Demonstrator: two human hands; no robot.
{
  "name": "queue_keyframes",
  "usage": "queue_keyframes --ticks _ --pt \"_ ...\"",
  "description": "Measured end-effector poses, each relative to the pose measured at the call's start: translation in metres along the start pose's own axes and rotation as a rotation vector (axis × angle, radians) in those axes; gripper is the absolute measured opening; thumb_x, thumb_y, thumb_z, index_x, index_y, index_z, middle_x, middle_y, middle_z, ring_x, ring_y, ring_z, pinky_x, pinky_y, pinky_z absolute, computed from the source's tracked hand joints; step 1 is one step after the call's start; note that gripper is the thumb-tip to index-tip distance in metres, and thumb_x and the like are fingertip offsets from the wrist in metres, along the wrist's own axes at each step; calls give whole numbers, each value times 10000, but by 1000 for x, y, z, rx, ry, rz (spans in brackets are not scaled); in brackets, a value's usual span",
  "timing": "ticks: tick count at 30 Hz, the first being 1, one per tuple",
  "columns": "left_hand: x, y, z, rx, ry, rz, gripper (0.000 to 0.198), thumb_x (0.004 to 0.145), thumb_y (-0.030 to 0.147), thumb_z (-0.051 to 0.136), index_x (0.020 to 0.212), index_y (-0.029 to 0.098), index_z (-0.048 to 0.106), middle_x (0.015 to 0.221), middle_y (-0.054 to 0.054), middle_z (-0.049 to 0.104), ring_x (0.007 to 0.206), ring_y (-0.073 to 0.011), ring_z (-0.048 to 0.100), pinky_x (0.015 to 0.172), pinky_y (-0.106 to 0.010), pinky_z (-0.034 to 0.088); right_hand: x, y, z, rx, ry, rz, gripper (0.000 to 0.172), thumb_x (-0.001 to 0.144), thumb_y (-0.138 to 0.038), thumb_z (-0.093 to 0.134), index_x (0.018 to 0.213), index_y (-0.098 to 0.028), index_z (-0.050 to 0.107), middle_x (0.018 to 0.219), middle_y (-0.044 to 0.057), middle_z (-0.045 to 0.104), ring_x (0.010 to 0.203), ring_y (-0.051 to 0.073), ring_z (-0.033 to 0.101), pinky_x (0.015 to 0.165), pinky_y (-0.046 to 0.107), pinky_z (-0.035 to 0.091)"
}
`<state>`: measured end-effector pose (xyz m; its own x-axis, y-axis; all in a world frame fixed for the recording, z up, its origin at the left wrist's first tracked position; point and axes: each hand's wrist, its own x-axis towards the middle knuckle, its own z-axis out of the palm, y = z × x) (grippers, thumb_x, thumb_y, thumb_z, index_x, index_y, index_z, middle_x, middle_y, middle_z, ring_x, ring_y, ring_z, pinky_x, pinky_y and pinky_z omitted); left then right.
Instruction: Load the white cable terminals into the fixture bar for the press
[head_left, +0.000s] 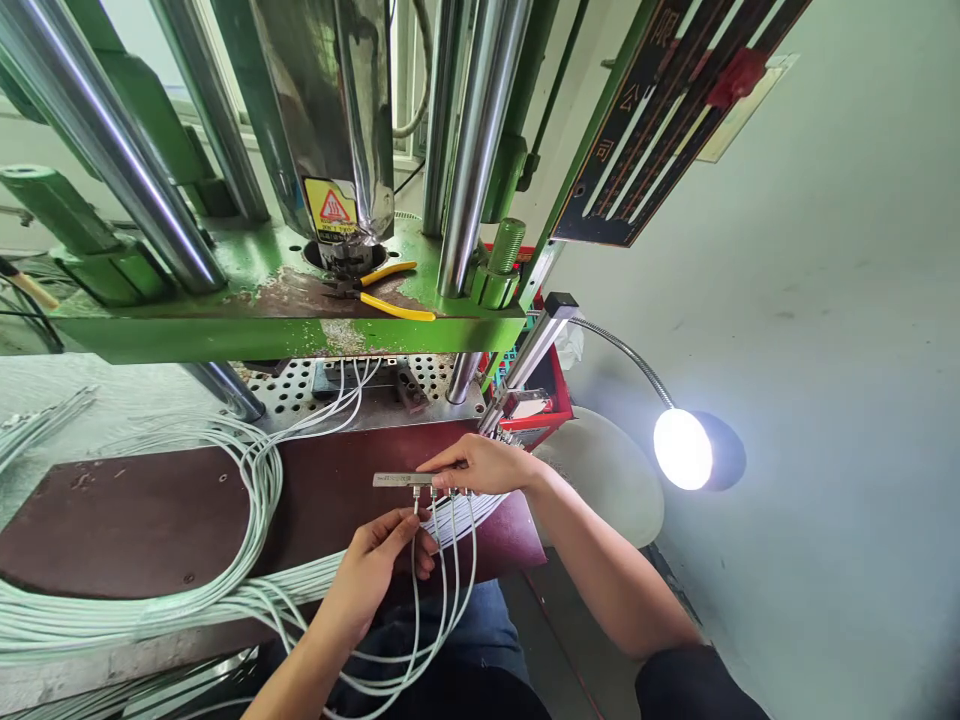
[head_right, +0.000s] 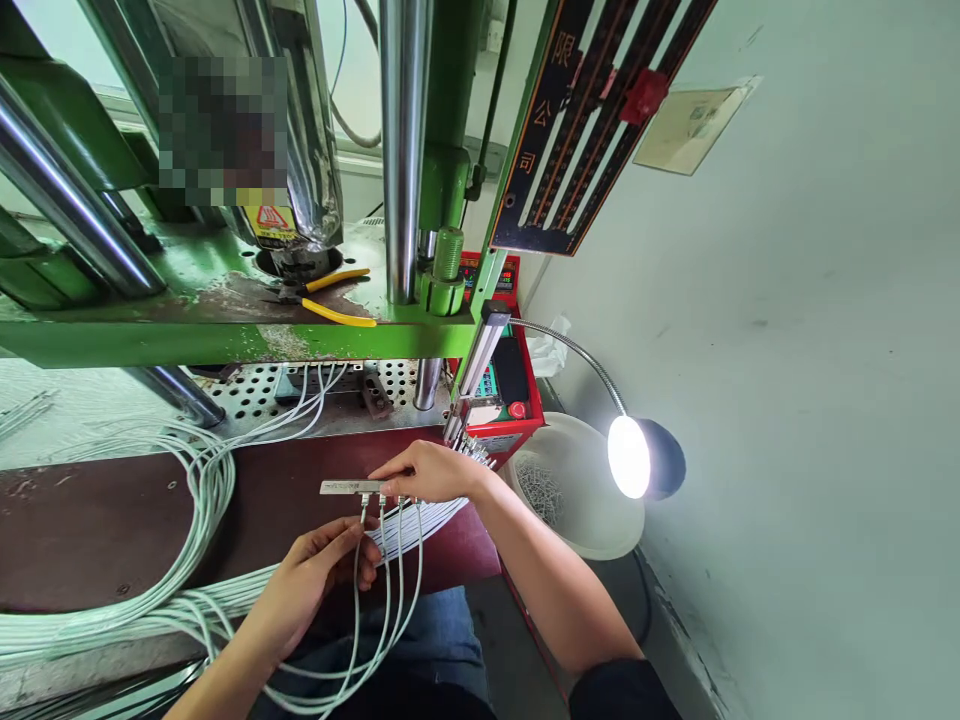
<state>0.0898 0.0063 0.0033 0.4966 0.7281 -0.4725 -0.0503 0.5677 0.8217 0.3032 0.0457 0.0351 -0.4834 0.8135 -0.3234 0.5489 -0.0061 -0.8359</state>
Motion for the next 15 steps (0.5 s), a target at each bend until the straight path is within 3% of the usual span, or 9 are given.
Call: queue_keyframes --ticks 4,9,12,15 --pt "-5 7 -11 278 175 121 282 704 443 707 847 200 718 851 -70 757 779 -245 695 786 -351 540 11 3 1 -125 62 37 391 826 -277 639 1201 -178 690 863 2 739 705 116 631 598 185 431" --pt "-6 31 -36 557 358 347 331 786 467 629 974 202 690 1005 -97 753 904 -263 710 824 -344 544 22 5 12 -381 166 124 304 782 -171 600 1064 -179 715 824 3 726 705 134 637 628 210 427" --pt "8 54 -54 806 472 550 346 870 465 521 1055 202 647 1080 -107 726 944 -260 696 866 -370 534 22 2 22 -497 206 130 286 818 -183 559 1066 -145 696 959 80 720 872 208 652 759 279 445" --pt "33 75 -72 1165 607 719 394 917 440 436 1154 166 592 1142 -160 680 1096 -322 617 981 -465 462 19 -2 32 -604 234 126 291 862 -180 510 1093 -129 679 1068 136 679 1016 255 614 852 326 434"
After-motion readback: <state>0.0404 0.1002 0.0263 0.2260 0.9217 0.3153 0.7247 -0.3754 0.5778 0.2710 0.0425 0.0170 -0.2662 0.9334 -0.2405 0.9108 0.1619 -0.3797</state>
